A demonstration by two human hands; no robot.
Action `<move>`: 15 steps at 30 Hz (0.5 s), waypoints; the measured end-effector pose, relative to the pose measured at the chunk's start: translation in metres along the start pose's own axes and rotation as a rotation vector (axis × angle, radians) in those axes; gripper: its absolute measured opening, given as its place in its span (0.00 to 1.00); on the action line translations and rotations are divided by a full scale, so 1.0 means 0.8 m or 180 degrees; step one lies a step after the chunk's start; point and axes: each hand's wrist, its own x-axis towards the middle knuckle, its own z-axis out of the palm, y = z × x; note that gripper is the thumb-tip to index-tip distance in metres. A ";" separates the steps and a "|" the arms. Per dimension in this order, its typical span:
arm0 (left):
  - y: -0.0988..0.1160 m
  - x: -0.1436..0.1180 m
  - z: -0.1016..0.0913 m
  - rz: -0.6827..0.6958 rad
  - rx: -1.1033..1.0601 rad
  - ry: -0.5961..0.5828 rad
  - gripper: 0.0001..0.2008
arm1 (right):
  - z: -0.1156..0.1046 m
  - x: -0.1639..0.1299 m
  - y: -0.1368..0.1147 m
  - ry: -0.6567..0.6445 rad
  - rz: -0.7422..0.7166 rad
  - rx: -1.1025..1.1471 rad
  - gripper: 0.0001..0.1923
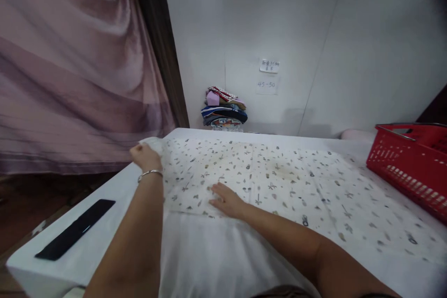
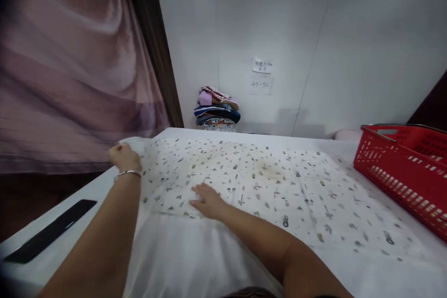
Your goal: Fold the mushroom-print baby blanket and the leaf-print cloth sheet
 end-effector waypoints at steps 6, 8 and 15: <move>0.076 -0.164 0.077 0.0623 0.0014 -0.1112 0.07 | -0.092 -0.042 0.031 0.0977 0.0949 0.2538 0.19; 0.098 -0.247 0.091 0.1063 0.0032 -0.1820 0.09 | -0.133 -0.063 0.046 0.1344 0.1088 0.3268 0.14; 0.084 -0.520 0.073 0.2727 0.0983 -0.4424 0.14 | -0.245 -0.192 0.129 0.1854 0.1172 0.3758 0.19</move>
